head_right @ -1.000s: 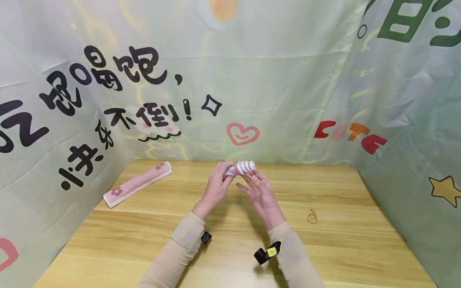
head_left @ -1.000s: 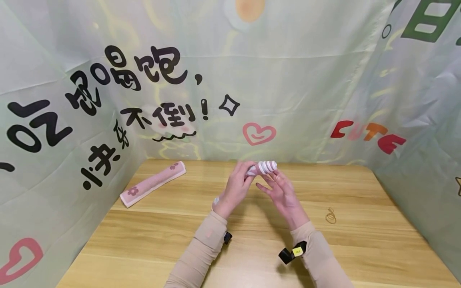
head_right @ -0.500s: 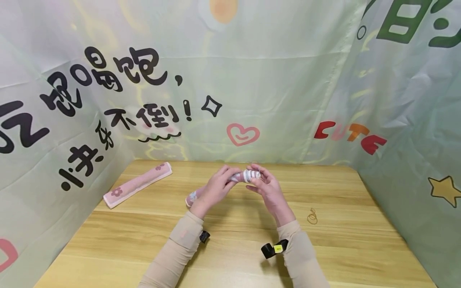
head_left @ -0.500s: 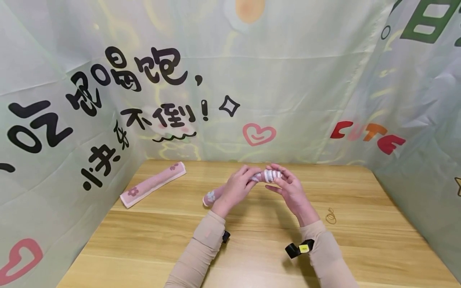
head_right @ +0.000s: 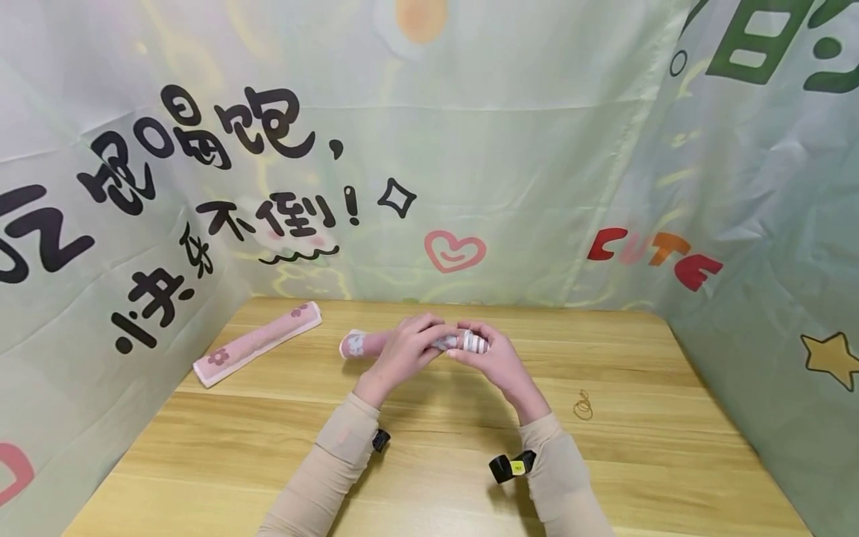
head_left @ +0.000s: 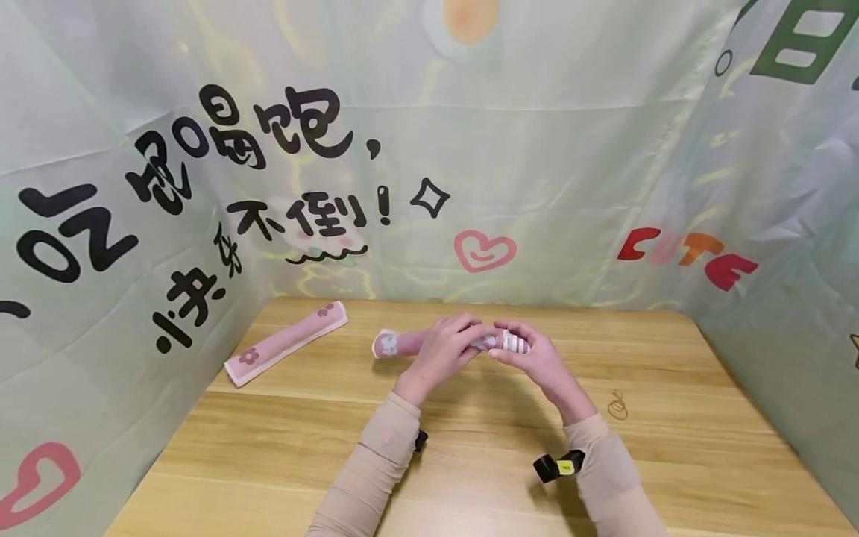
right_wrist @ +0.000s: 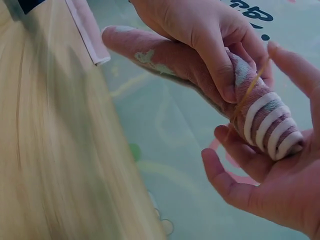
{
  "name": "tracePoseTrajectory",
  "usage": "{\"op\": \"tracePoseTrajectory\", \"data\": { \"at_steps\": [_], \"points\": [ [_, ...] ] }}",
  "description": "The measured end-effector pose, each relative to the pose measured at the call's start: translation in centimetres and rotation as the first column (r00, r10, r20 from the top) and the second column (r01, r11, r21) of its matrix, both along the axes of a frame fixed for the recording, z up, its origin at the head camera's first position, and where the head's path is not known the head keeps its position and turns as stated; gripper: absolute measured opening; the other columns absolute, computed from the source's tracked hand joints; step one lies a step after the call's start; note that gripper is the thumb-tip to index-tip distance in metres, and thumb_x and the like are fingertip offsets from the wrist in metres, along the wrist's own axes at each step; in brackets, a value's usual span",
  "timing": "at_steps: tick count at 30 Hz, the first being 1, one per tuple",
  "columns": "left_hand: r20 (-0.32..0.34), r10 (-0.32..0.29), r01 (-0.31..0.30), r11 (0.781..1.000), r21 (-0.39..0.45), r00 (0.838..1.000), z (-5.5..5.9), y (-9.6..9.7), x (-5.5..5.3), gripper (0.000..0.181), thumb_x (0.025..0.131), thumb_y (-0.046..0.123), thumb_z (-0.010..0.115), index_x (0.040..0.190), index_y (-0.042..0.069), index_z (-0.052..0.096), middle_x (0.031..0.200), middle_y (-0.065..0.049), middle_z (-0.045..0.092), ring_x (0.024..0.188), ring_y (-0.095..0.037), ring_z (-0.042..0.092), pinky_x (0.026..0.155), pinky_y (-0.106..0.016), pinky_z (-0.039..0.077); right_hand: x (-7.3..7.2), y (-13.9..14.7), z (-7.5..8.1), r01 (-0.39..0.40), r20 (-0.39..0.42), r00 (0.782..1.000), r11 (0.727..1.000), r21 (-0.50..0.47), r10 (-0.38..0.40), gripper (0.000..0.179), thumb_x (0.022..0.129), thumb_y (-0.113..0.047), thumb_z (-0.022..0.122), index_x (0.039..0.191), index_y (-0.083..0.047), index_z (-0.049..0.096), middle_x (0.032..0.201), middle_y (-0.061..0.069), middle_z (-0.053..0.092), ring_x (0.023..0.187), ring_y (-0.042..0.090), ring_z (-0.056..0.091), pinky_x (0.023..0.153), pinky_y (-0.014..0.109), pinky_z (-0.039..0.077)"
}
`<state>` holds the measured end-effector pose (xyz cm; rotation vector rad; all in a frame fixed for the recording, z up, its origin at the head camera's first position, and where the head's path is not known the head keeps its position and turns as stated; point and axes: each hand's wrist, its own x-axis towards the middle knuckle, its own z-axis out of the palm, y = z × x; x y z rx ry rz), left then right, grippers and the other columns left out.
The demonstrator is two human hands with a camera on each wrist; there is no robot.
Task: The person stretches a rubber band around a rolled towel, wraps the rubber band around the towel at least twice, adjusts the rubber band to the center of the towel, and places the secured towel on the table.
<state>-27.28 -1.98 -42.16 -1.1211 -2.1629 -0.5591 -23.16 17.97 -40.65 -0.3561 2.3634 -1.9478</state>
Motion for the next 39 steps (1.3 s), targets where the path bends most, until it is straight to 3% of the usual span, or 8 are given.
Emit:
{"op": "tracePoseTrajectory", "data": {
  "at_steps": [9,16,26,32,39],
  "points": [
    [-0.073,-0.036,0.035,0.999,-0.021,0.997,-0.09,0.13,-0.04,0.030,0.083,0.011,0.075,0.110,0.023,0.071,0.104,0.005,0.067,0.098,-0.013,0.063,0.081,-0.033,0.051,0.06,0.31,0.08,-0.018,-0.022,0.999,0.978,0.207,0.023,0.053,0.083,-0.023,0.077,0.125,0.000,0.055,0.108,0.018,0.061,0.086,0.016,0.058,0.072,0.030,0.055],
    [-0.035,-0.040,0.040,0.999,-0.014,0.999,-0.14,0.38,0.01,0.031,0.082,0.013,0.077,0.111,0.020,0.067,0.106,0.005,0.069,0.102,-0.013,0.063,0.085,-0.031,0.050,0.18,0.13,0.20,0.075,-0.023,0.997,0.961,0.266,-0.072,0.048,0.082,-0.031,0.078,0.115,-0.002,0.060,0.101,0.014,0.063,0.082,0.017,0.058,0.067,0.030,0.054],
    [0.018,-0.044,0.044,0.999,0.000,0.999,-0.08,0.30,-0.02,0.028,0.085,0.018,0.075,0.111,0.020,0.065,0.108,0.006,0.068,0.106,-0.012,0.063,0.089,-0.032,0.051,0.01,-0.29,0.00,0.137,0.012,0.990,0.968,0.211,-0.143,0.048,0.080,-0.027,0.080,0.112,0.000,0.057,0.100,0.011,0.061,0.083,0.016,0.057,0.067,0.026,0.053],
    [0.013,-0.038,0.038,0.999,-0.003,0.999,-0.19,0.33,0.03,0.026,0.086,0.017,0.074,0.111,0.021,0.066,0.108,0.005,0.068,0.105,-0.013,0.063,0.088,-0.033,0.051,-0.01,-0.36,-0.13,0.131,0.053,0.989,0.987,0.090,-0.136,0.051,0.078,-0.016,0.081,0.112,0.001,0.046,0.096,0.008,0.058,0.079,0.013,0.060,0.066,0.026,0.056],
    [0.017,-0.029,0.029,0.999,0.015,0.999,-0.09,0.14,0.04,0.027,0.086,0.017,0.074,0.112,0.020,0.066,0.110,0.004,0.067,0.105,-0.013,0.063,0.093,-0.034,0.051,-0.12,-0.46,-0.29,0.114,0.040,0.992,0.992,0.044,-0.116,0.048,0.081,-0.016,0.078,0.116,0.003,0.051,0.102,0.006,0.056,0.086,0.011,0.057,0.072,0.023,0.053]
  ]
}}
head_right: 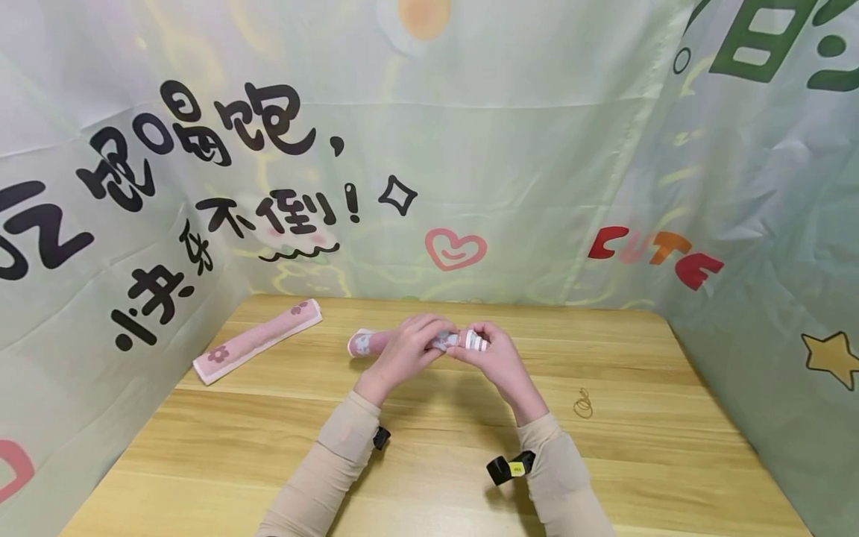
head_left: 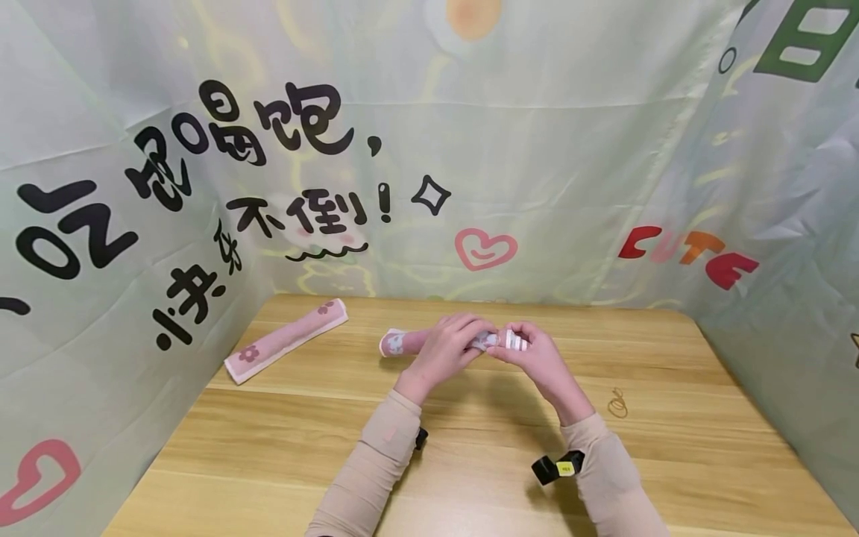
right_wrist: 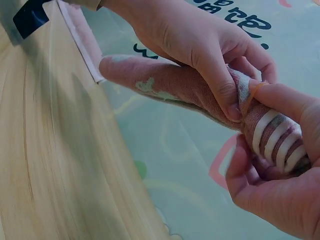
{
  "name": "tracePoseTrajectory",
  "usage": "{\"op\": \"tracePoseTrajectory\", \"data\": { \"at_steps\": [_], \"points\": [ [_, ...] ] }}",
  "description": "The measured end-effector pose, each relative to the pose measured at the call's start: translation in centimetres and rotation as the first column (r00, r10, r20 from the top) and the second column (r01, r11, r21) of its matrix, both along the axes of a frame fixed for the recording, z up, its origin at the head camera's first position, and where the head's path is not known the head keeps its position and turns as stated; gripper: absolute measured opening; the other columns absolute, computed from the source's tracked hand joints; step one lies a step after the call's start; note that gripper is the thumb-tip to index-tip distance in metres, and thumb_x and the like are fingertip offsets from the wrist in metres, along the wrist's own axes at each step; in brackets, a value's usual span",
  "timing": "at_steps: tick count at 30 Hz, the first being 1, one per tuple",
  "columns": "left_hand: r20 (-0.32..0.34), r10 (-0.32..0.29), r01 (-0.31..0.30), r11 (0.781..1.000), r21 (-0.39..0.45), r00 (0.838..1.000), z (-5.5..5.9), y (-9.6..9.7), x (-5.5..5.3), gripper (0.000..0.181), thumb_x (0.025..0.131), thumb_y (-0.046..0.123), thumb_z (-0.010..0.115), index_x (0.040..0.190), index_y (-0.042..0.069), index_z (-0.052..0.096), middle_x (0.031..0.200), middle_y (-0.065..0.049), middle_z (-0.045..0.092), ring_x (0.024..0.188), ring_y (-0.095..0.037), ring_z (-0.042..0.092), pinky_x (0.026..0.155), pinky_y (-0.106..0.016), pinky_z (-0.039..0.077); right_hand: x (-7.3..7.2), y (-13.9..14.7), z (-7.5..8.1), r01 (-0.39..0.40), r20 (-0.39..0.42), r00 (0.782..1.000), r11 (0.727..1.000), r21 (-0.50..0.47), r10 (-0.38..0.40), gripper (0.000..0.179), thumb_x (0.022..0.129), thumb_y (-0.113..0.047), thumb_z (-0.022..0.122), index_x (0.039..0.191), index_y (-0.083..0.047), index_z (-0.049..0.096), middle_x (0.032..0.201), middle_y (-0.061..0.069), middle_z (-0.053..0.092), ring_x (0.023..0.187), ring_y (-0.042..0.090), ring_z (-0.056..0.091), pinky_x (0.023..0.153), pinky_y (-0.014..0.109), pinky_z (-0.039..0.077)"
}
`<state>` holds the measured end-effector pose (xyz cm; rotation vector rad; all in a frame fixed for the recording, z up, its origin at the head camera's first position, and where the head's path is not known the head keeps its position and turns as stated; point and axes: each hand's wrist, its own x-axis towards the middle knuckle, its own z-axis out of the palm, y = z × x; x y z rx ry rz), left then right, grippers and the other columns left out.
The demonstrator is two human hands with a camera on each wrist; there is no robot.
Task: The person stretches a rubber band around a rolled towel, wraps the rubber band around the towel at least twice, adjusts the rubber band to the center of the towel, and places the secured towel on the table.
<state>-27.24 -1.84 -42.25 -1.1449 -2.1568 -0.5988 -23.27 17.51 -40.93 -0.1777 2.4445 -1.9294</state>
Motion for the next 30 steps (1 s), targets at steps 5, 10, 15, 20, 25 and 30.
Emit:
{"op": "tracePoseTrajectory", "data": {
  "at_steps": [5,10,15,20,25,30],
  "points": [
    [0.015,0.014,-0.014,1.000,-0.005,1.000,0.2,-0.2,-0.1,0.029,0.087,0.016,0.073,0.114,0.019,0.066,0.111,0.003,0.067,0.104,-0.013,0.063,0.095,-0.033,0.051,-0.1,0.0,-0.1,-0.036,0.004,0.999,0.994,-0.102,0.037,0.042,0.086,-0.009,0.071,0.118,0.006,0.049,0.102,0.003,0.054,0.087,0.009,0.055,0.073,0.021,0.052],
    [0.018,0.051,-0.051,0.999,-0.002,0.999,0.6,-0.6,0.0,0.030,0.088,0.018,0.071,0.117,0.018,0.064,0.111,0.002,0.068,0.103,-0.015,0.065,0.093,-0.035,0.052,0.1,0.1,-0.1,-0.083,0.006,0.996,0.976,-0.203,0.086,0.042,0.090,-0.005,0.062,0.126,0.009,0.044,0.104,0.000,0.054,0.089,0.006,0.055,0.075,0.021,0.052],
    [-0.005,0.093,-0.092,0.994,0.058,0.996,1.4,-1.1,0.1,0.027,0.088,0.020,0.072,0.114,0.015,0.064,0.108,0.000,0.071,0.100,-0.016,0.066,0.088,-0.036,0.053,0.2,0.1,0.0,-0.122,-0.043,0.992,0.962,-0.246,0.115,0.044,0.093,-0.003,0.058,0.131,0.009,0.040,0.104,-0.002,0.055,0.092,0.004,0.056,0.079,0.019,0.052],
    [-0.017,0.134,-0.130,0.979,0.160,0.991,2.4,-1.6,0.3,0.027,0.085,0.018,0.075,0.109,0.011,0.066,0.102,-0.003,0.072,0.092,-0.019,0.063,0.082,-0.035,0.052,0.1,0.2,-0.1,-0.135,-0.074,0.990,0.960,-0.247,0.120,0.041,0.091,-0.002,0.060,0.129,0.004,0.044,0.106,-0.003,0.057,0.094,0.005,0.057,0.080,0.018,0.052],
    [0.061,0.143,-0.154,0.954,0.259,0.988,3.3,-1.8,1.0,0.030,0.084,0.018,0.077,0.110,0.010,0.065,0.098,-0.004,0.072,0.088,-0.019,0.060,0.076,-0.033,0.052,0.0,0.2,-0.3,-0.155,-0.093,0.986,0.965,-0.213,0.138,0.038,0.091,-0.004,0.062,0.127,0.000,0.049,0.112,-0.001,0.057,0.098,0.007,0.056,0.083,0.019,0.052],
    [0.195,0.054,-0.127,0.915,0.382,0.979,3.8,-1.5,1.3,0.030,0.086,0.010,0.074,0.112,0.005,0.061,0.098,-0.009,0.068,0.084,-0.019,0.060,0.068,-0.028,0.054,-0.1,0.2,-0.3,-0.156,-0.120,0.983,0.977,-0.144,0.140,0.040,0.091,-0.006,0.064,0.128,0.002,0.050,0.113,0.001,0.057,0.100,0.009,0.056,0.084,0.020,0.052]
  ]
}}
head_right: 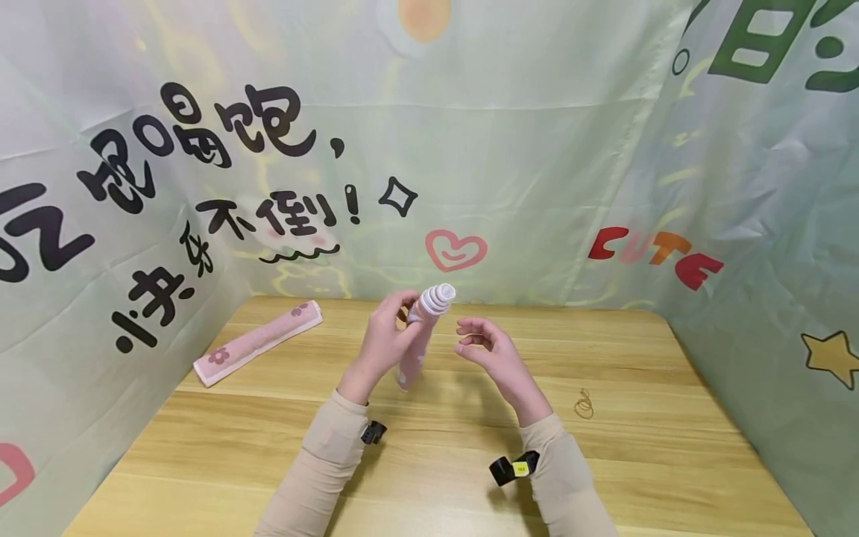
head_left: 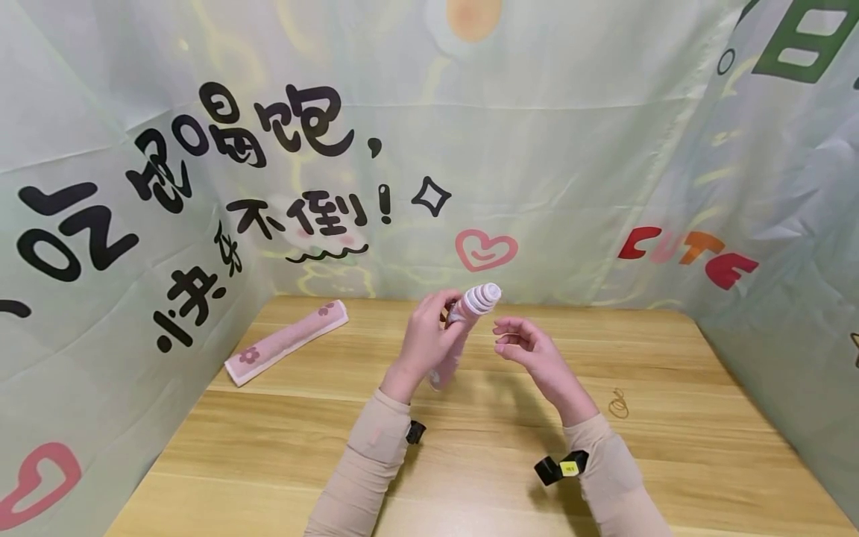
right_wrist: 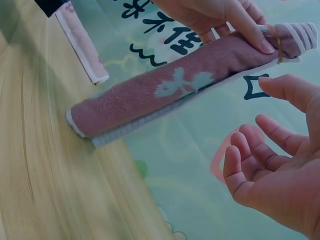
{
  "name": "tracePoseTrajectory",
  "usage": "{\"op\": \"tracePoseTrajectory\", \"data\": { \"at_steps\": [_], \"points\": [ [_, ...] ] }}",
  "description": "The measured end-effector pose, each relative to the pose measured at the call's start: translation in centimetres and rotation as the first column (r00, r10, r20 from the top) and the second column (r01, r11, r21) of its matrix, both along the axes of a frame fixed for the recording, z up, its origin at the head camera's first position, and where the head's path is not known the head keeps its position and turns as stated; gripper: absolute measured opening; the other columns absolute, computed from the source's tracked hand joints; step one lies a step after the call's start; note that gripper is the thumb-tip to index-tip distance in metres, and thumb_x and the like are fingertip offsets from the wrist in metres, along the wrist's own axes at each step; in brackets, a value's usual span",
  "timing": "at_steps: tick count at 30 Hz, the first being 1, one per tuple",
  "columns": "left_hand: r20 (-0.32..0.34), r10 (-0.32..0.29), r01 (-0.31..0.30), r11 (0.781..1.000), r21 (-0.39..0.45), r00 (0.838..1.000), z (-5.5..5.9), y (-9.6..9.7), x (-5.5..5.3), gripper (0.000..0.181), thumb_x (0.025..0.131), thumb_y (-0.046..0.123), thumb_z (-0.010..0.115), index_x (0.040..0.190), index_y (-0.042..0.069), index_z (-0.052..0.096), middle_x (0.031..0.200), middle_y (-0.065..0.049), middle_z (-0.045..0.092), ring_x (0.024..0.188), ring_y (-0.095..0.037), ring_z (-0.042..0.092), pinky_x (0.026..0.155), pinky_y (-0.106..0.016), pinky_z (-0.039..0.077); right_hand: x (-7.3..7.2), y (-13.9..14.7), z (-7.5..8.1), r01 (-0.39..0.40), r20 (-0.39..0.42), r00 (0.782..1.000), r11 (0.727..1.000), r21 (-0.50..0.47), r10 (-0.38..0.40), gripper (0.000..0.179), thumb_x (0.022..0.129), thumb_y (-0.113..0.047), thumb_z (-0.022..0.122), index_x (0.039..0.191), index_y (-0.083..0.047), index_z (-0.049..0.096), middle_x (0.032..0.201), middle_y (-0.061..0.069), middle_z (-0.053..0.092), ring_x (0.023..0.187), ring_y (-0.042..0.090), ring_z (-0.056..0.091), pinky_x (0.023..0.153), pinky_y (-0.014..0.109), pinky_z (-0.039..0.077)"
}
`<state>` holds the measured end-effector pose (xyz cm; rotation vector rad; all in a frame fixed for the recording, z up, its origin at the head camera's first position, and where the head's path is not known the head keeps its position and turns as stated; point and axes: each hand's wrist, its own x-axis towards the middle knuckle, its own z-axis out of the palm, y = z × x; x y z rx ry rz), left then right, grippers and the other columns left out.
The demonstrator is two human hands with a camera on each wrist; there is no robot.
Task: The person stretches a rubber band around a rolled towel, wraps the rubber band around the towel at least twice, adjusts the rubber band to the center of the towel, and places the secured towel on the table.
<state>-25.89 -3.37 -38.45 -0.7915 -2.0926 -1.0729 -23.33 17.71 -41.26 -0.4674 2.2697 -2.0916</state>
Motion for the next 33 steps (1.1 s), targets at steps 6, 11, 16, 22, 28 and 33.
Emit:
{"op": "tracePoseTrajectory", "data": {
  "at_steps": [6,11,16,22,28,33],
  "points": [
    [0.185,-0.101,0.052,0.966,0.252,0.978,0.1,1.1,0.2,0.032,0.086,0.013,0.074,0.112,0.004,0.058,0.102,-0.014,0.069,0.088,-0.023,0.067,0.067,-0.028,0.057,0.1,-0.1,0.1,0.063,-0.044,0.997,0.993,0.104,-0.058,0.044,0.090,-0.010,0.067,0.129,0.003,0.051,0.115,0.007,0.057,0.106,0.021,0.055,0.087,0.022,0.050],
    [0.349,-0.201,0.033,0.901,0.433,0.915,-0.2,1.9,0.1,0.035,0.086,0.016,0.074,0.113,0.003,0.057,0.108,-0.016,0.069,0.092,-0.024,0.065,0.071,-0.026,0.057,0.0,-0.4,0.0,0.100,-0.091,0.992,0.978,0.182,-0.085,0.050,0.088,-0.012,0.071,0.131,0.003,0.050,0.127,0.022,0.055,0.117,0.035,0.052,0.093,0.034,0.048],
    [0.441,-0.288,0.007,0.844,0.536,0.850,-0.9,2.6,-0.2,0.038,0.087,0.011,0.072,0.118,0.000,0.054,0.116,-0.019,0.066,0.099,-0.024,0.062,0.083,-0.034,0.056,-0.1,-0.6,-0.4,0.159,-0.162,0.980,0.945,0.286,-0.116,0.054,0.084,-0.018,0.076,0.130,-0.002,0.052,0.126,0.020,0.058,0.117,0.034,0.054,0.091,0.043,0.049],
    [0.498,-0.405,0.006,0.780,0.625,0.767,-1.8,3.3,-0.4,0.039,0.089,0.003,0.067,0.123,-0.003,0.049,0.120,-0.024,0.059,0.096,-0.017,0.061,0.081,-0.036,0.059,-0.2,-0.8,-0.9,0.260,-0.259,0.951,0.891,0.372,-0.169,0.050,0.080,-0.012,0.079,0.123,-0.003,0.055,0.112,0.018,0.062,0.102,0.030,0.058,0.081,0.037,0.052],
    [0.559,-0.468,0.014,0.775,0.631,0.685,-3.5,3.2,-1.7,0.043,0.089,0.005,0.067,0.127,-0.002,0.047,0.117,-0.023,0.058,0.093,-0.016,0.061,0.080,-0.039,0.060,-0.5,-0.4,-1.7,0.340,-0.318,0.924,0.836,0.431,-0.212,0.040,0.080,-0.006,0.077,0.115,-0.002,0.057,0.106,0.018,0.066,0.097,0.029,0.062,0.084,0.044,0.053],
    [0.652,-0.391,0.061,0.882,0.467,0.649,-4.4,2.2,-2.6,0.044,0.089,0.016,0.070,0.126,0.002,0.052,0.116,-0.019,0.062,0.095,-0.016,0.063,0.083,-0.045,0.058,-1.1,0.5,-2.6,0.385,-0.357,0.905,0.799,0.462,-0.230,0.035,0.079,-0.002,0.075,0.111,-0.003,0.060,0.105,0.018,0.066,0.096,0.032,0.063,0.085,0.047,0.052]
  ]
}}
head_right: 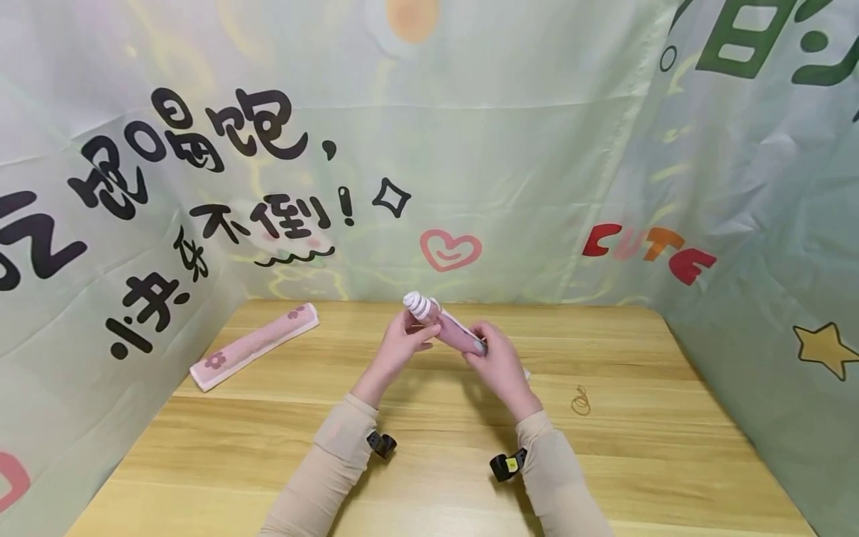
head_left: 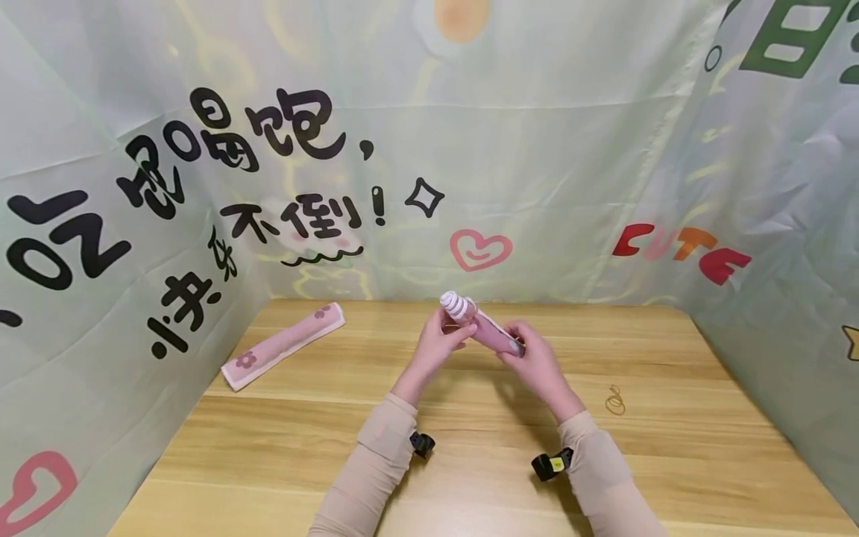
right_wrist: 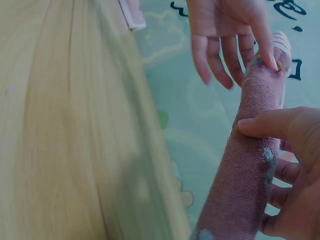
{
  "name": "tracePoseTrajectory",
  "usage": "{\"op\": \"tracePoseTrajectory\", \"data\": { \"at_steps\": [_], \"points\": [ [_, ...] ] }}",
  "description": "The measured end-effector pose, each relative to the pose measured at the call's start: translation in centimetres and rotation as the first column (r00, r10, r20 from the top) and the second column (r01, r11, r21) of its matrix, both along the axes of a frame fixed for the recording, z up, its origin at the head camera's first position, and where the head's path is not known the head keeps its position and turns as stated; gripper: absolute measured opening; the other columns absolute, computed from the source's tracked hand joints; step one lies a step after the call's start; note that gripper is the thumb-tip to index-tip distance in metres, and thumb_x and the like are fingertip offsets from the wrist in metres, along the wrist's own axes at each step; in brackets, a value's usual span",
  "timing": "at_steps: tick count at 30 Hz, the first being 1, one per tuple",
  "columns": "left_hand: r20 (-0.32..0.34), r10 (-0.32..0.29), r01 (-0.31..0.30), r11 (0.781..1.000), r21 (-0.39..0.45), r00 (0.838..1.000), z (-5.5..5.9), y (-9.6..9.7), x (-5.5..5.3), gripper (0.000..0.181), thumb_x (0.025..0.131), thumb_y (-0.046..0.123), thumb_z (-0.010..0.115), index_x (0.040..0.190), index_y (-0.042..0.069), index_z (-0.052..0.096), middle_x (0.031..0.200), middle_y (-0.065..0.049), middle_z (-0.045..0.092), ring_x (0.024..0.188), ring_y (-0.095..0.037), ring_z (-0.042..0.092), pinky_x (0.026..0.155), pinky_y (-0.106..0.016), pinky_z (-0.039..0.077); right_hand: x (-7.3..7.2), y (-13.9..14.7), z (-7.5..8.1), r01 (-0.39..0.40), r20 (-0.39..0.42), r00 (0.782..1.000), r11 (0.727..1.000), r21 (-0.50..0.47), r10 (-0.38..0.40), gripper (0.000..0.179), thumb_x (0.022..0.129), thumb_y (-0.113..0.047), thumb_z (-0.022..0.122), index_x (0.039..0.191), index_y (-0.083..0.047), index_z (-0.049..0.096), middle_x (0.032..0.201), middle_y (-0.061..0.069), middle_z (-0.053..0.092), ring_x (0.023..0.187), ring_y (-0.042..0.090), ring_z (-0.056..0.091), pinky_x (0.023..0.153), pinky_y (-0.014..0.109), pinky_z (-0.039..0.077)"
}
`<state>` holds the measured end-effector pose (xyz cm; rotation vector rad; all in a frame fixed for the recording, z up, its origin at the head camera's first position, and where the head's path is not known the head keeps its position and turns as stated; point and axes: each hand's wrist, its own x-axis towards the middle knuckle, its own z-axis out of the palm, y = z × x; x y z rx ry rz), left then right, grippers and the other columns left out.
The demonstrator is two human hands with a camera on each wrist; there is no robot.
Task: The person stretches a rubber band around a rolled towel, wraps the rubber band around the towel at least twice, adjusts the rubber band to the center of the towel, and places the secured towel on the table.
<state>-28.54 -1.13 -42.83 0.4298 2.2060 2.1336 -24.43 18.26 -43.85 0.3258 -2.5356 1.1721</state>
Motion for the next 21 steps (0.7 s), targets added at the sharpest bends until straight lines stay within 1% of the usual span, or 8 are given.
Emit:
{"op": "tracePoseTrajectory", "data": {
  "at_steps": [4,6,10,13,15,17,19,21],
  "points": [
    [-0.011,-0.049,0.047,0.988,-0.147,0.999,-0.5,-1.2,-0.6,0.045,0.088,0.024,0.072,0.125,0.006,0.056,0.117,-0.016,0.064,0.101,-0.020,0.062,0.083,-0.036,0.055,-0.3,0.7,-0.6,0.011,-0.020,1.000,0.999,0.044,-0.010,0.032,0.079,-0.002,0.075,0.108,-0.003,0.061,0.106,0.018,0.066,0.096,0.033,0.062,0.087,0.049,0.050],
    [-0.020,-0.063,0.058,0.979,-0.196,0.998,-0.6,-1.7,-0.8,0.047,0.087,0.026,0.073,0.126,0.005,0.056,0.117,-0.015,0.064,0.103,-0.022,0.062,0.084,-0.033,0.054,-0.5,1.0,-0.7,0.010,-0.034,0.999,0.998,0.058,-0.008,0.031,0.078,-0.001,0.075,0.106,-0.003,0.061,0.104,0.018,0.066,0.095,0.033,0.062,0.087,0.050,0.049],
    [-0.069,-0.056,0.033,0.954,-0.299,0.996,-0.4,-2.8,-1.1,0.056,0.084,0.026,0.076,0.130,0.004,0.053,0.117,-0.014,0.063,0.104,-0.026,0.061,0.087,-0.034,0.054,-0.7,1.3,-1.1,0.013,-0.068,0.998,0.995,0.099,-0.006,0.030,0.075,0.001,0.075,0.102,-0.003,0.062,0.100,0.018,0.066,0.093,0.032,0.061,0.084,0.049,0.049],
    [-0.137,-0.059,0.000,0.919,-0.394,0.989,-0.2,-3.5,-1.1,0.063,0.083,0.025,0.077,0.137,0.007,0.049,0.121,-0.014,0.062,0.108,-0.029,0.059,0.092,-0.041,0.052,-0.8,1.5,-1.4,0.020,-0.077,0.997,0.992,0.127,-0.010,0.030,0.075,0.001,0.076,0.102,-0.004,0.063,0.099,0.017,0.067,0.092,0.032,0.062,0.083,0.049,0.049],
    [-0.194,-0.077,-0.022,0.887,-0.462,0.978,0.0,-3.8,-1.1,0.066,0.082,0.024,0.078,0.139,0.010,0.048,0.126,-0.013,0.061,0.112,-0.030,0.058,0.096,-0.044,0.049,-0.9,1.5,-1.6,0.024,-0.078,0.997,0.989,0.146,-0.013,0.031,0.074,0.001,0.076,0.102,-0.004,0.063,0.098,0.016,0.067,0.092,0.032,0.062,0.083,0.049,0.049],
    [-0.256,-0.104,-0.051,0.844,-0.534,0.961,0.3,-4.1,-1.0,0.067,0.082,0.025,0.078,0.140,0.014,0.048,0.131,-0.013,0.059,0.117,-0.030,0.057,0.100,-0.047,0.047,-0.9,1.5,-1.7,0.026,-0.084,0.996,0.986,0.164,-0.012,0.031,0.074,0.001,0.076,0.102,-0.004,0.063,0.098,0.016,0.067,0.091,0.032,0.063,0.083,0.049,0.049],
    [-0.321,-0.135,-0.094,0.788,-0.608,0.937,0.6,-4.3,-0.9,0.067,0.081,0.027,0.079,0.140,0.016,0.049,0.136,-0.011,0.058,0.122,-0.030,0.056,0.105,-0.048,0.044,-0.9,1.5,-1.7,0.026,-0.091,0.996,0.983,0.181,-0.010,0.031,0.074,0.001,0.077,0.102,-0.004,0.063,0.098,0.016,0.068,0.092,0.033,0.063,0.083,0.050,0.049],
    [-0.376,-0.169,-0.145,0.722,-0.676,0.911,0.8,-4.4,-0.7,0.065,0.082,0.030,0.078,0.140,0.019,0.051,0.138,-0.007,0.057,0.125,-0.028,0.055,0.107,-0.048,0.043,-0.9,1.5,-1.7,0.026,-0.096,0.995,0.980,0.195,-0.007,0.032,0.074,0.001,0.077,0.103,-0.004,0.063,0.099,0.016,0.068,0.093,0.034,0.063,0.083,0.051,0.049]
  ]
}}
